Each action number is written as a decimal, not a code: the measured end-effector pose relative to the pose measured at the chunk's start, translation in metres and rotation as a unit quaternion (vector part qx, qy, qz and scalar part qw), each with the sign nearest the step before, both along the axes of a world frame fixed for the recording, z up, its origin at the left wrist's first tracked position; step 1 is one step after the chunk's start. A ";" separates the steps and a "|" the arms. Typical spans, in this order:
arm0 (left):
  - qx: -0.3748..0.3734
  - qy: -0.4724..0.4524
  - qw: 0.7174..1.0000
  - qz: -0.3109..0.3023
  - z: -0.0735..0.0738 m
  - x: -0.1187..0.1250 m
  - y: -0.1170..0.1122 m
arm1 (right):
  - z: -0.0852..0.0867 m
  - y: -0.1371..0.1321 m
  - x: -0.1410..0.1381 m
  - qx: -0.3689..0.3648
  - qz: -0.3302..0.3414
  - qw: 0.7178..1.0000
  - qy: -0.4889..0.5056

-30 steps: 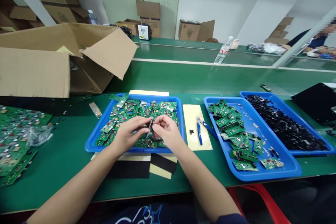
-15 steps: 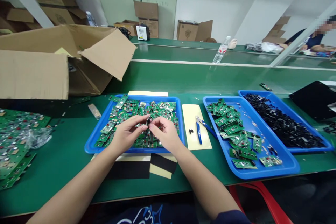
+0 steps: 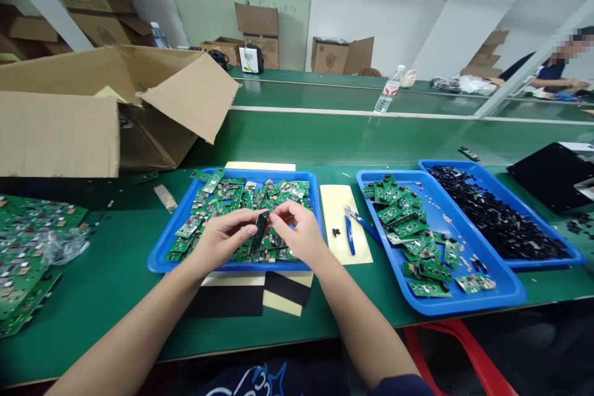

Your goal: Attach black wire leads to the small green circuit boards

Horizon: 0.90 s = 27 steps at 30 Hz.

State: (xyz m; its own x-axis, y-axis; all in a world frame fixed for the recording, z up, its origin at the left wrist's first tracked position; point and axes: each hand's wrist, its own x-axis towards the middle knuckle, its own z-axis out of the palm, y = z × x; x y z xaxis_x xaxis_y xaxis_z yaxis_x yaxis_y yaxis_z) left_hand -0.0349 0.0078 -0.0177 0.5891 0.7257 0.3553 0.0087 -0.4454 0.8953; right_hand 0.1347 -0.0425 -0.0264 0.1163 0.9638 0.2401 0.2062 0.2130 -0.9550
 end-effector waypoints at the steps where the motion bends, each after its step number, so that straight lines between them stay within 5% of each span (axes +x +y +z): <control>1: -0.012 -0.002 1.000 -0.005 0.000 0.000 0.000 | 0.001 0.000 0.001 0.033 -0.013 0.999 -0.036; 6: -0.077 -0.004 0.997 -0.032 -0.001 0.002 0.003 | 0.001 -0.001 0.007 0.225 -0.082 0.944 -0.229; 10: -0.149 0.007 0.984 -0.093 0.003 -0.001 0.004 | -0.006 0.001 0.008 0.311 -0.126 0.909 -0.248; 15: -0.102 -0.021 0.994 -0.043 0.005 -0.004 0.006 | -0.005 0.000 0.009 0.269 -0.211 0.930 -0.134; 21: 0.066 0.006 0.998 -0.006 0.001 -0.003 0.007 | -0.001 -0.005 0.002 0.170 -0.049 0.971 -0.161; 27: 0.165 0.040 0.985 -0.006 -0.001 -0.001 0.007 | -0.001 -0.006 -0.005 0.158 -0.061 0.975 -0.142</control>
State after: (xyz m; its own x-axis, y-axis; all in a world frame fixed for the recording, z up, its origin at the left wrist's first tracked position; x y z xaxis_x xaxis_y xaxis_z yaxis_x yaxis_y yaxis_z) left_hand -0.0362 0.0145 -0.0182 0.6326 0.5717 0.5225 0.0666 -0.7123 0.6987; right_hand 0.1300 -0.0483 -0.0279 0.1118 0.8197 0.5618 0.4945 0.4445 -0.7469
